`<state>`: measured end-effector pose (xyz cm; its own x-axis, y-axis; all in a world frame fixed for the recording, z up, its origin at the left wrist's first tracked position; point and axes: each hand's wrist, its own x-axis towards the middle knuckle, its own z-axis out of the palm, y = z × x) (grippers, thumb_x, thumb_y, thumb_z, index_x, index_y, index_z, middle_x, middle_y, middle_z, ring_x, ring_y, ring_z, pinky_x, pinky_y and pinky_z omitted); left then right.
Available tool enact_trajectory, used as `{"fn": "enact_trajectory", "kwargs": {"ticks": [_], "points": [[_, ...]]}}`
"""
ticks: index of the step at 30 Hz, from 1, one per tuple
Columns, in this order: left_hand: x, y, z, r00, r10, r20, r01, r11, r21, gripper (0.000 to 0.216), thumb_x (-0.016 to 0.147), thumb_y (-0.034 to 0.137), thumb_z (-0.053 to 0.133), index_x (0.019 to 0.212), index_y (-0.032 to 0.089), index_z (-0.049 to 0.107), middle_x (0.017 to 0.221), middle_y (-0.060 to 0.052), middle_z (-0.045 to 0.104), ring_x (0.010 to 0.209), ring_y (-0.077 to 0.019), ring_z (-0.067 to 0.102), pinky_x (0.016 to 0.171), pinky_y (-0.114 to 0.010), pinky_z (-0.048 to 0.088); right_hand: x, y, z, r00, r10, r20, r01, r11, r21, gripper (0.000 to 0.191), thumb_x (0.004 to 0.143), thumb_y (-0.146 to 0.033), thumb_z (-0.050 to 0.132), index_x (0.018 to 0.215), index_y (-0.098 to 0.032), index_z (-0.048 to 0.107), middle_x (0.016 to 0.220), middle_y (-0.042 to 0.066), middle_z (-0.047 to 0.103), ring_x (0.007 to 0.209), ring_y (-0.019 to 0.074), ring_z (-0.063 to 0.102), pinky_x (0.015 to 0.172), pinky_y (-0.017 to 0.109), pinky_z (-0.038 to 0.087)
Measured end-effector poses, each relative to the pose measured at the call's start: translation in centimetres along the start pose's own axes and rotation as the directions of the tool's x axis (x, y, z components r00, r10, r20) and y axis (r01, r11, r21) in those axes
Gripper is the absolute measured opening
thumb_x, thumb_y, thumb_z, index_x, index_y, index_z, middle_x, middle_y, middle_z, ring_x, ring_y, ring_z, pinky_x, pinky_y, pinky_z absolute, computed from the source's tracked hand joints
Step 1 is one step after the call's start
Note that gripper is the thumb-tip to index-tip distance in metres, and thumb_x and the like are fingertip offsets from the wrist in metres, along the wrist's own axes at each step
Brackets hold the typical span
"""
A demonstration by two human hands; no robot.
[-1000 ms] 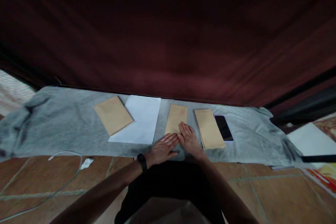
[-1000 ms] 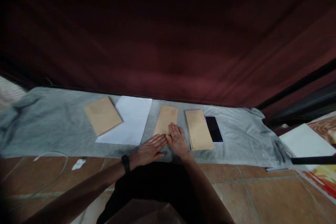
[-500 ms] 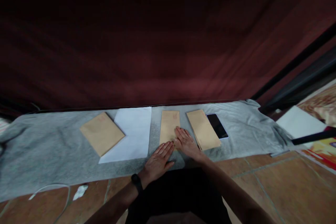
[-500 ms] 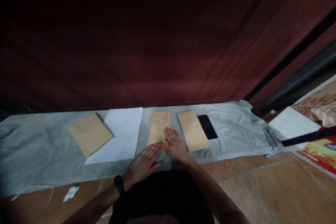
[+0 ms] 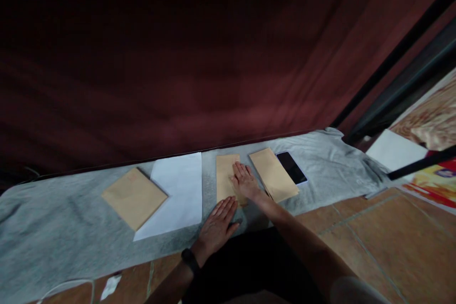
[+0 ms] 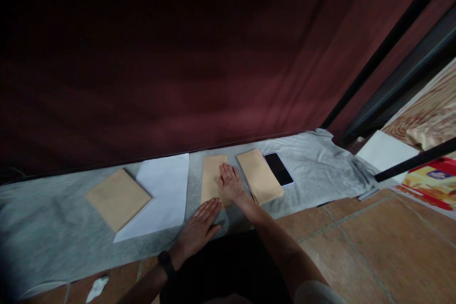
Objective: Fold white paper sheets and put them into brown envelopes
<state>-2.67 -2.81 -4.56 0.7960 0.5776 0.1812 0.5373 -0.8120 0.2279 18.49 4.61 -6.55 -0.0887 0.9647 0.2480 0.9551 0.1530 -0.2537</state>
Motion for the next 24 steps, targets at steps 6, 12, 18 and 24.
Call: {"fn": "enact_trajectory", "kwargs": {"ticks": [6, 12, 18, 24], "points": [[0.0, 0.0, -0.1, 1.000, -0.004, -0.020, 0.003, 0.999, -0.037, 0.062, 0.102, 0.047, 0.045, 0.157, 0.021, 0.032, 0.159, -0.010, 0.042, 0.147, -0.0233, 0.039, 0.121, -0.045, 0.035, -6.5, -0.6, -1.3, 0.982, -0.185, 0.043, 0.183, 0.982, 0.048, 0.059, 0.105, -0.035, 0.037, 0.159, -0.012, 0.027, 0.162, 0.013, 0.035, 0.150, 0.0245, 0.032, 0.124, 0.048, 0.028], [1.0, -0.5, -0.3, 0.992, -0.098, -0.078, 0.085, 0.984, -0.155, 0.043, 0.106, 0.032, 0.036, 0.144, 0.023, 0.052, 0.145, -0.006, 0.059, 0.136, -0.0184, 0.053, 0.116, -0.041, 0.043, -10.6, -1.0, -2.9, 0.957, -0.283, 0.069, 0.278, 0.958, 0.071, 0.063, 0.105, -0.041, 0.040, 0.159, -0.013, 0.025, 0.161, 0.014, 0.036, 0.150, 0.0238, 0.034, 0.124, 0.046, 0.028], [6.9, -2.4, 1.0, 0.987, -0.153, -0.057, 0.149, 0.987, -0.066, 0.051, 0.106, 0.037, 0.032, 0.154, 0.021, 0.039, 0.158, -0.009, 0.044, 0.148, -0.0216, 0.037, 0.121, -0.046, 0.034, -10.9, -1.1, -3.0, 0.962, -0.267, 0.047, 0.263, 0.961, 0.082, 0.058, 0.103, -0.044, 0.046, 0.151, -0.011, 0.043, 0.153, 0.015, 0.049, 0.146, 0.0258, 0.041, 0.123, 0.048, 0.030], [13.1, -4.6, 2.3, 0.981, -0.192, -0.034, 0.192, 0.981, 0.004, 0.053, 0.103, 0.033, 0.032, 0.156, 0.029, 0.036, 0.161, -0.004, 0.040, 0.153, -0.0249, 0.025, 0.123, -0.056, 0.022, -10.8, -1.2, -3.0, 0.970, -0.244, 0.016, 0.241, 0.965, 0.102, 0.061, 0.102, -0.045, 0.049, 0.153, -0.014, 0.040, 0.153, 0.014, 0.050, 0.144, 0.0249, 0.043, 0.123, 0.047, 0.031]]}}
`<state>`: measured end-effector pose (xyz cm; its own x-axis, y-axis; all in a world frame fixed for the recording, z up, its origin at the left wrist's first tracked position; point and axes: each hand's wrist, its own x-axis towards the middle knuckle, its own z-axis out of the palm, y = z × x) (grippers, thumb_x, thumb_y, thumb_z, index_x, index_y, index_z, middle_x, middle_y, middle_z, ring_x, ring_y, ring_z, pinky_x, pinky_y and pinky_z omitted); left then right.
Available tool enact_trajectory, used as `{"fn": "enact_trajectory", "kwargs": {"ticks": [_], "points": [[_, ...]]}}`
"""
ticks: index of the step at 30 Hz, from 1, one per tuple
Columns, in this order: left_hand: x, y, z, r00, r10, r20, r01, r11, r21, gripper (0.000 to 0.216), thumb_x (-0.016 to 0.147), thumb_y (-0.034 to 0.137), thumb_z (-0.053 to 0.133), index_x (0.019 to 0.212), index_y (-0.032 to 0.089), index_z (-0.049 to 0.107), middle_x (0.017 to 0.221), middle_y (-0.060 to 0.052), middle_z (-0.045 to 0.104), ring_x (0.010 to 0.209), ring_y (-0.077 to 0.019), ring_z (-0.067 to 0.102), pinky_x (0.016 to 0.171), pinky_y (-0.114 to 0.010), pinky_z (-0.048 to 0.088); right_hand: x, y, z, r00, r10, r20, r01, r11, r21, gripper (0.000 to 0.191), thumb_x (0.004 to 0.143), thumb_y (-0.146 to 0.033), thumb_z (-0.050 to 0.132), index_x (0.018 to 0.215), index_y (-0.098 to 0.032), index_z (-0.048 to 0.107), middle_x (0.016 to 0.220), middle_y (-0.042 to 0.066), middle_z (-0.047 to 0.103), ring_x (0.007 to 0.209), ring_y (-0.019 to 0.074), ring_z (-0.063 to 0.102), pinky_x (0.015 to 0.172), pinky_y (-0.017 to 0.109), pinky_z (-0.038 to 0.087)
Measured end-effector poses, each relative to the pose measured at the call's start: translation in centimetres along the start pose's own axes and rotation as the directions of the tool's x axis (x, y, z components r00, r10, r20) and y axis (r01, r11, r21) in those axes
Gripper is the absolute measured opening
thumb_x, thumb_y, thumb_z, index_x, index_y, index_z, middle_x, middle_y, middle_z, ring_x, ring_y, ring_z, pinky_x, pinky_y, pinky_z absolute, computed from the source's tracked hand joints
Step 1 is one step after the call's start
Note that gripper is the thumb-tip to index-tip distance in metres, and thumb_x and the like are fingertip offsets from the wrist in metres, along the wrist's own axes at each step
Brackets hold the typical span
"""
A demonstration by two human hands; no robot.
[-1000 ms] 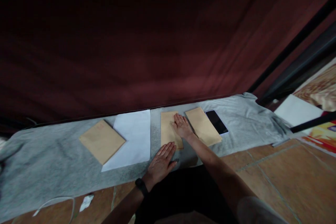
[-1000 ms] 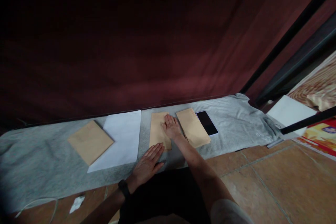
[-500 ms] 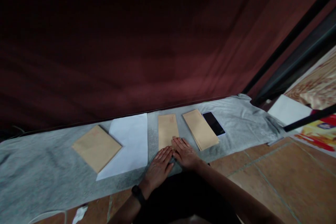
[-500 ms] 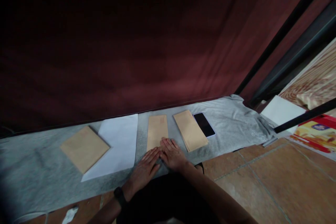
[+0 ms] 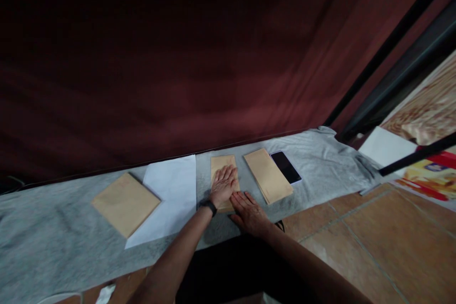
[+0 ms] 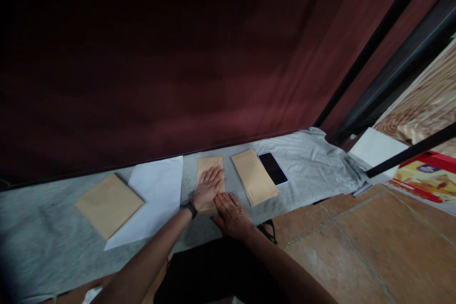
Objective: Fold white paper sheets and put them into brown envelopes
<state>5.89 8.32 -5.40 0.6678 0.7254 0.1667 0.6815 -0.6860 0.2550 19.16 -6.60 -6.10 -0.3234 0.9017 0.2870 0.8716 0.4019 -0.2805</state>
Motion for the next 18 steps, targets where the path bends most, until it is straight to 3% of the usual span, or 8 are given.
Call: {"fn": "enact_trajectory", "kwargs": {"ticks": [4, 7, 13, 18], "points": [[1.9, 0.0, -0.1, 0.997, -0.071, 0.044, 0.070, 0.998, 0.003, 0.053, 0.103, 0.032, 0.032, 0.155, 0.026, 0.039, 0.162, -0.006, 0.038, 0.153, -0.0257, 0.025, 0.124, -0.054, 0.019, 0.0, 0.0, -0.2, 1.000, 0.004, 0.021, -0.005, 1.000, 0.004, 0.064, 0.103, -0.046, 0.047, 0.156, -0.013, 0.034, 0.158, 0.014, 0.042, 0.146, 0.0254, 0.040, 0.123, 0.048, 0.030], [1.1, 0.1, -0.3, 0.995, -0.072, 0.065, 0.072, 0.997, 0.008, 0.054, 0.103, 0.033, 0.030, 0.155, 0.020, 0.038, 0.163, -0.008, 0.035, 0.154, -0.0260, 0.023, 0.125, -0.052, 0.018, 0.0, 0.0, -0.4, 0.999, 0.018, 0.045, -0.018, 1.000, 0.015, 0.063, 0.103, -0.045, 0.047, 0.155, -0.012, 0.036, 0.157, 0.015, 0.043, 0.146, 0.0261, 0.040, 0.123, 0.049, 0.029], [-6.6, -0.5, -1.0, 0.994, 0.057, 0.089, -0.053, 0.997, -0.051, 0.054, 0.106, 0.038, 0.029, 0.157, 0.020, 0.033, 0.162, -0.008, 0.037, 0.154, -0.0227, 0.024, 0.123, -0.049, 0.026, 0.2, -0.1, -0.5, 0.998, 0.046, 0.030, -0.048, 0.997, 0.062, 0.059, 0.099, -0.040, 0.056, 0.151, -0.016, 0.045, 0.154, 0.012, 0.049, 0.145, 0.0242, 0.042, 0.123, 0.046, 0.030], [-12.4, -0.5, -2.2, 0.995, 0.094, 0.041, -0.090, 0.992, -0.094, 0.057, 0.103, 0.044, 0.043, 0.155, 0.020, 0.038, 0.159, -0.009, 0.042, 0.150, -0.0235, 0.033, 0.121, -0.046, 0.034, 0.5, 0.0, -0.8, 0.996, 0.094, 0.008, -0.094, 0.990, 0.108, 0.047, 0.101, -0.030, 0.050, 0.147, -0.021, 0.052, 0.152, 0.007, 0.051, 0.140, 0.0204, 0.050, 0.122, 0.042, 0.034]]}}
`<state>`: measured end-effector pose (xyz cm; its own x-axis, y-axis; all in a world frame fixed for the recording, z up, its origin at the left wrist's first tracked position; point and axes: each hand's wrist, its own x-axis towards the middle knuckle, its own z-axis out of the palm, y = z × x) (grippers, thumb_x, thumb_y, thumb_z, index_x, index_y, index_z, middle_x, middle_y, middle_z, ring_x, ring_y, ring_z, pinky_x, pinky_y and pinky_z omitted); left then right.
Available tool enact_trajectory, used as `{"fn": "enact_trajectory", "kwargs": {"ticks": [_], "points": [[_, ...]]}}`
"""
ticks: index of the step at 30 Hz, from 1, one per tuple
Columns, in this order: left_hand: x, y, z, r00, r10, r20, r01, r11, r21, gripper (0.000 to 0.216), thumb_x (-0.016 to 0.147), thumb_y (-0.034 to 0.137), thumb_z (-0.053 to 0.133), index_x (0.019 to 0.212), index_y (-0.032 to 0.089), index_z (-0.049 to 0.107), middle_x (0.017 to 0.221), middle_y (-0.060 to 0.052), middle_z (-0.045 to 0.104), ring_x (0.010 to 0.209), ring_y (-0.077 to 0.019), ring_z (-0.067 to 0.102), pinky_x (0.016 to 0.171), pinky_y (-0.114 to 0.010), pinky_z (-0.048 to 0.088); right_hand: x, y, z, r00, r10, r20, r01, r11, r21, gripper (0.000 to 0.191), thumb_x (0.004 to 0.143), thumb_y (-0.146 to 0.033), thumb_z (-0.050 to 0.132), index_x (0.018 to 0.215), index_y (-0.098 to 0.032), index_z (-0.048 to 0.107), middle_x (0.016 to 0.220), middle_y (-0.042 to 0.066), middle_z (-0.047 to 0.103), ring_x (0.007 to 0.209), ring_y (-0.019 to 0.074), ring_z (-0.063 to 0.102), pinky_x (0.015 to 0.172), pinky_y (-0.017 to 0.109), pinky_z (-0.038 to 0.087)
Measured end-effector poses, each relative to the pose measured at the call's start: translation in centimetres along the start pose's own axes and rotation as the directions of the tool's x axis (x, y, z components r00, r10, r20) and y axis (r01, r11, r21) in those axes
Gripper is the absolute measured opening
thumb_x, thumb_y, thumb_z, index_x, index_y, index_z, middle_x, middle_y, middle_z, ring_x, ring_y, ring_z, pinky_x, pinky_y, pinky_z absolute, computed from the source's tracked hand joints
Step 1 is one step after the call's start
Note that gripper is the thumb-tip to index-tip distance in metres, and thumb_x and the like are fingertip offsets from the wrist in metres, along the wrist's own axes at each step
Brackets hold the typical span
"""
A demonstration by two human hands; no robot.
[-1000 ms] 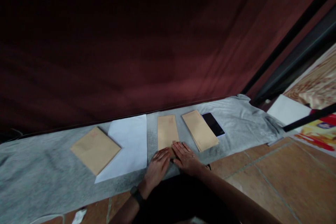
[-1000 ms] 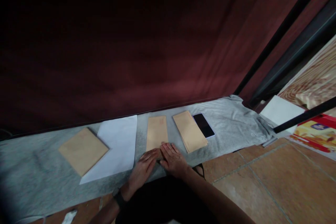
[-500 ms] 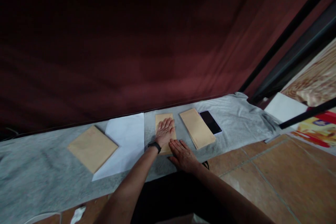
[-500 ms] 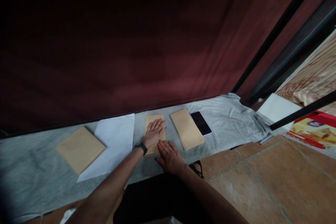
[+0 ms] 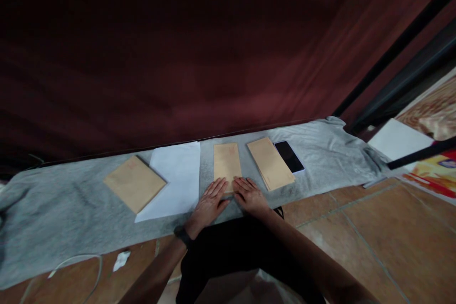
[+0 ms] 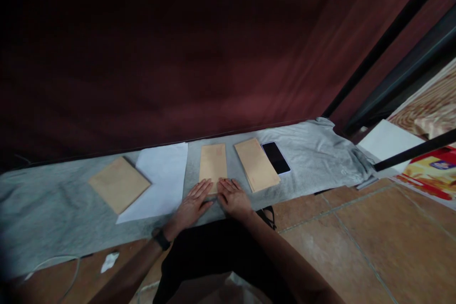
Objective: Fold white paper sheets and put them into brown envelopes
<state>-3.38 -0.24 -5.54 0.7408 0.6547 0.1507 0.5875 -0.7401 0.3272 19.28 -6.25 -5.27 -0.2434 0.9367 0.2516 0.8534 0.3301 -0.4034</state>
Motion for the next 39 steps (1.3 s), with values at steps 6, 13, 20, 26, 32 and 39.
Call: {"fn": "enact_trajectory", "kwargs": {"ticks": [6, 13, 20, 26, 32, 39], "points": [[0.0, 1.0, -0.2, 0.985, -0.132, -0.114, 0.122, 0.988, -0.095, 0.040, 0.103, 0.023, 0.036, 0.136, 0.023, 0.060, 0.140, -0.007, 0.063, 0.133, -0.0214, 0.055, 0.111, -0.045, 0.046, 0.7, 0.4, 0.5, 0.997, 0.068, -0.038, -0.067, 0.997, 0.044, 0.038, 0.102, -0.022, 0.048, 0.136, -0.028, 0.063, 0.143, 0.002, 0.062, 0.132, 0.0180, 0.057, 0.117, 0.042, 0.041], [1.6, 2.3, 0.0, 0.956, -0.251, -0.153, 0.250, 0.968, -0.024, 0.035, 0.098, 0.014, 0.040, 0.121, 0.022, 0.065, 0.128, -0.007, 0.068, 0.116, -0.0261, 0.062, 0.099, -0.046, 0.050, 0.8, -0.6, 1.1, 0.990, 0.116, -0.087, -0.113, 0.993, 0.032, 0.039, 0.102, -0.017, 0.044, 0.135, -0.024, 0.063, 0.141, 0.005, 0.063, 0.131, 0.0192, 0.057, 0.115, 0.042, 0.041], [1.3, 2.2, 1.3, 0.896, -0.323, -0.305, 0.317, 0.946, -0.070, 0.040, 0.101, 0.022, 0.035, 0.137, 0.019, 0.052, 0.138, -0.014, 0.056, 0.131, -0.0276, 0.051, 0.109, -0.049, 0.045, -1.7, -4.3, 2.1, 0.998, -0.025, -0.055, 0.022, 0.997, -0.069, 0.045, 0.104, -0.032, 0.045, 0.146, -0.017, 0.052, 0.151, 0.009, 0.053, 0.142, 0.0228, 0.047, 0.122, 0.044, 0.032], [1.3, 2.5, 1.5, 0.854, -0.380, -0.355, 0.357, 0.925, -0.131, 0.041, 0.101, 0.025, 0.036, 0.141, 0.020, 0.047, 0.132, -0.013, 0.057, 0.127, -0.0284, 0.053, 0.108, -0.050, 0.046, -2.7, -3.3, 1.1, 0.995, 0.033, -0.097, -0.041, 0.996, -0.080, 0.045, 0.104, -0.028, 0.043, 0.146, -0.016, 0.052, 0.150, 0.010, 0.053, 0.139, 0.0241, 0.050, 0.121, 0.045, 0.034], [1.8, 2.6, 1.8, 0.763, -0.509, -0.398, 0.467, 0.860, -0.206, 0.048, 0.092, 0.026, 0.056, 0.139, 0.018, 0.049, 0.120, -0.014, 0.061, 0.113, -0.0310, 0.059, 0.100, -0.051, 0.051, -2.8, -3.4, 1.3, 0.991, 0.057, -0.121, -0.070, 0.992, -0.107, 0.045, 0.103, -0.027, 0.043, 0.143, -0.012, 0.055, 0.148, 0.013, 0.056, 0.136, 0.0274, 0.052, 0.121, 0.047, 0.033], [3.3, 0.6, 1.3, 0.657, -0.721, -0.221, 0.537, 0.653, -0.535, 0.076, 0.072, 0.015, 0.071, 0.143, 0.016, 0.043, 0.079, 0.002, 0.065, 0.072, -0.0197, 0.066, 0.072, -0.036, 0.057, -0.8, -4.5, 1.0, 0.989, 0.134, -0.063, -0.143, 0.975, -0.168, 0.038, 0.099, -0.027, 0.051, 0.132, -0.014, 0.062, 0.135, 0.015, 0.064, 0.123, 0.0305, 0.058, 0.114, 0.048, 0.041]]}}
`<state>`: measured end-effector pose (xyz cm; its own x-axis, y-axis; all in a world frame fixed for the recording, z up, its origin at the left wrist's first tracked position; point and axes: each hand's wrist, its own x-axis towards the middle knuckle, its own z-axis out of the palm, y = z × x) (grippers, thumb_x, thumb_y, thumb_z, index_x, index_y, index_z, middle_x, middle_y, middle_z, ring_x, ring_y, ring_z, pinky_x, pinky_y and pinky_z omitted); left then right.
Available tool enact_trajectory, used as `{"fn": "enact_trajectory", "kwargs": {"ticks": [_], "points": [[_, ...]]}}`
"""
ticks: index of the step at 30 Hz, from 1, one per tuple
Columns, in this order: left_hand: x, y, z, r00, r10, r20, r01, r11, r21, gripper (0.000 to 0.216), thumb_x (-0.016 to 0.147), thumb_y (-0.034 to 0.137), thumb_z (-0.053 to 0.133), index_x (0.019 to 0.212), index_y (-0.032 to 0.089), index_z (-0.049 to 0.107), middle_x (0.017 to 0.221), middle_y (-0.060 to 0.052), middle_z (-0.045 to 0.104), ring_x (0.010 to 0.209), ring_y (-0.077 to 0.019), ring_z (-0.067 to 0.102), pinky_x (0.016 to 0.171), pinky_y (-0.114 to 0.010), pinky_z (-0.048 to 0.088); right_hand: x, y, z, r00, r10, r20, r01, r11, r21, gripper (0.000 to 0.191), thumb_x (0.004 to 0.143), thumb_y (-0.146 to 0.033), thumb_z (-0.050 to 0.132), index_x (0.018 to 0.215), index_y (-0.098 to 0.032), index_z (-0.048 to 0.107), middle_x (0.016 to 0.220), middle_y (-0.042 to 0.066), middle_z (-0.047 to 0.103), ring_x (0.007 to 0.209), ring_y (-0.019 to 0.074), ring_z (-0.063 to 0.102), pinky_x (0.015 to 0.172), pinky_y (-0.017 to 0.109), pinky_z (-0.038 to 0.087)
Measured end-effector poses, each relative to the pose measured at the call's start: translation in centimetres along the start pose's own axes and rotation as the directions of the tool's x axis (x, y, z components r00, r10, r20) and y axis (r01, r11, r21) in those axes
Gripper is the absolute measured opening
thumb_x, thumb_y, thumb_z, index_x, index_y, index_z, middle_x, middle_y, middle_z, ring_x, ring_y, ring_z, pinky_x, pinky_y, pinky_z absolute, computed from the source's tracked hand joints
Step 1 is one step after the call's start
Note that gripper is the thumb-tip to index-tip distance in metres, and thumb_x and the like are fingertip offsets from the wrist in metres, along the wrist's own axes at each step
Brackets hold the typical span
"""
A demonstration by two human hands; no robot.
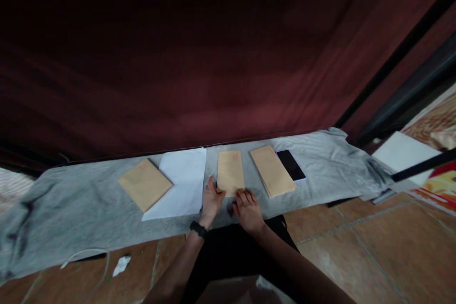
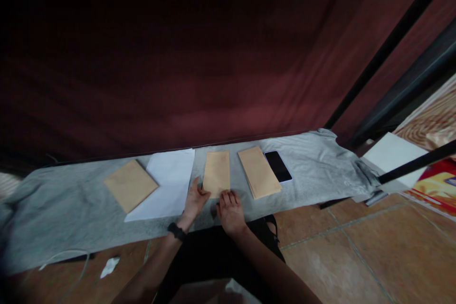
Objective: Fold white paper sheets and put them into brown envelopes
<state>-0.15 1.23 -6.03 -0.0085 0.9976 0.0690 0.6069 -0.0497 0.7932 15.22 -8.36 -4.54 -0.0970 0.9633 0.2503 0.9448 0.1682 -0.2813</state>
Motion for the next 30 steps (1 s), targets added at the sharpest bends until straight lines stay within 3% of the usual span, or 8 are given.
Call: {"fn": "enact_trajectory", "kwargs": {"ticks": [8, 12, 14, 16, 18, 20, 24, 30], "points": [[-0.6, 4.7, -1.0, 0.960, -0.021, 0.280, 0.174, 0.828, -0.534, 0.055, 0.073, 0.029, 0.076, 0.123, 0.015, 0.059, 0.089, -0.004, 0.074, 0.080, -0.0206, 0.071, 0.076, -0.032, 0.057, 3.0, -1.1, -2.1, 0.990, 0.138, 0.031, -0.137, 0.989, -0.054, 0.030, 0.097, -0.025, 0.057, 0.127, -0.020, 0.060, 0.113, 0.013, 0.069, 0.098, 0.0270, 0.066, 0.085, 0.040, 0.055], [-1.7, 7.7, -1.8, 0.961, -0.048, 0.273, 0.214, 0.753, -0.622, 0.068, 0.076, 0.050, 0.079, 0.132, 0.018, 0.058, 0.101, -0.008, 0.073, 0.099, -0.0243, 0.070, 0.082, -0.032, 0.057, 4.1, 0.2, -3.7, 0.958, 0.286, 0.012, -0.280, 0.929, 0.241, 0.033, 0.099, -0.013, 0.043, 0.124, -0.021, 0.063, 0.113, 0.012, 0.071, 0.093, 0.0230, 0.069, 0.079, 0.033, 0.053], [-2.3, 8.4, -2.1, 0.957, -0.121, 0.262, 0.269, 0.705, -0.656, 0.065, 0.081, 0.058, 0.072, 0.134, 0.022, 0.058, 0.121, -0.012, 0.068, 0.115, -0.0266, 0.065, 0.083, -0.033, 0.057, 4.3, 0.8, -4.2, 0.909, 0.417, 0.004, -0.349, 0.755, 0.555, 0.028, 0.101, -0.023, 0.044, 0.114, -0.020, 0.069, 0.107, 0.012, 0.073, 0.090, 0.0228, 0.070, 0.079, 0.033, 0.053], [-2.9, 8.5, -2.0, 0.936, -0.206, 0.287, 0.350, 0.654, -0.670, 0.065, 0.080, 0.058, 0.074, 0.132, 0.023, 0.059, 0.127, -0.013, 0.066, 0.119, -0.0275, 0.064, 0.085, -0.035, 0.058, 4.3, 0.8, -4.2, 0.849, 0.520, 0.099, -0.339, 0.391, 0.856, 0.030, 0.099, -0.042, 0.052, 0.100, -0.019, 0.072, 0.094, 0.010, 0.075, 0.086, 0.0234, 0.070, 0.080, 0.033, 0.053], [-3.6, 8.3, -1.5, 0.902, -0.247, 0.354, 0.429, 0.610, -0.666, 0.065, 0.073, 0.054, 0.082, 0.125, 0.021, 0.062, 0.119, -0.013, 0.070, 0.110, -0.0279, 0.068, 0.084, -0.036, 0.059, 4.0, 0.2, -3.8, 0.825, 0.519, 0.226, -0.283, 0.033, 0.959, 0.042, 0.090, -0.059, 0.061, 0.092, -0.018, 0.073, 0.084, 0.008, 0.075, 0.082, 0.0239, 0.071, 0.078, 0.035, 0.055], [-4.1, 7.8, -0.7, 0.876, -0.256, 0.409, 0.478, 0.582, -0.658, 0.060, 0.067, 0.053, 0.086, 0.111, 0.018, 0.066, 0.107, -0.012, 0.074, 0.098, -0.0272, 0.072, 0.079, -0.036, 0.060, 3.6, -0.8, -3.2, 0.817, 0.484, 0.314, -0.266, -0.167, 0.949, 0.052, 0.082, -0.068, 0.066, 0.088, -0.017, 0.072, 0.078, 0.007, 0.075, 0.079, 0.0239, 0.071, 0.077, 0.036, 0.056], [-4.2, 6.7, 0.2, 0.884, -0.276, 0.379, 0.464, 0.621, -0.631, 0.051, 0.060, 0.054, 0.086, 0.087, 0.017, 0.063, 0.088, -0.006, 0.073, 0.082, -0.0234, 0.073, 0.067, -0.032, 0.060, 2.9, -2.3, -2.0, 0.779, 0.461, 0.425, -0.286, -0.342, 0.895, 0.056, 0.068, -0.072, 0.076, 0.084, -0.018, 0.073, 0.079, 0.007, 0.075, 0.080, 0.0246, 0.071, 0.084, 0.038, 0.055], [-2.1, 4.5, -1.6, 0.894, -0.283, 0.348, 0.409, 0.833, -0.372, 0.028, 0.076, 0.040, 0.072, 0.085, 0.019, 0.056, 0.065, 0.004, 0.063, 0.048, -0.0106, 0.059, 0.043, -0.019, 0.042, 1.1, -0.7, -1.2, 0.760, 0.331, 0.559, -0.468, -0.317, 0.825, 0.052, 0.065, -0.065, 0.080, 0.085, -0.018, 0.071, 0.087, 0.007, 0.075, 0.080, 0.0219, 0.070, 0.080, 0.038, 0.055]]}}
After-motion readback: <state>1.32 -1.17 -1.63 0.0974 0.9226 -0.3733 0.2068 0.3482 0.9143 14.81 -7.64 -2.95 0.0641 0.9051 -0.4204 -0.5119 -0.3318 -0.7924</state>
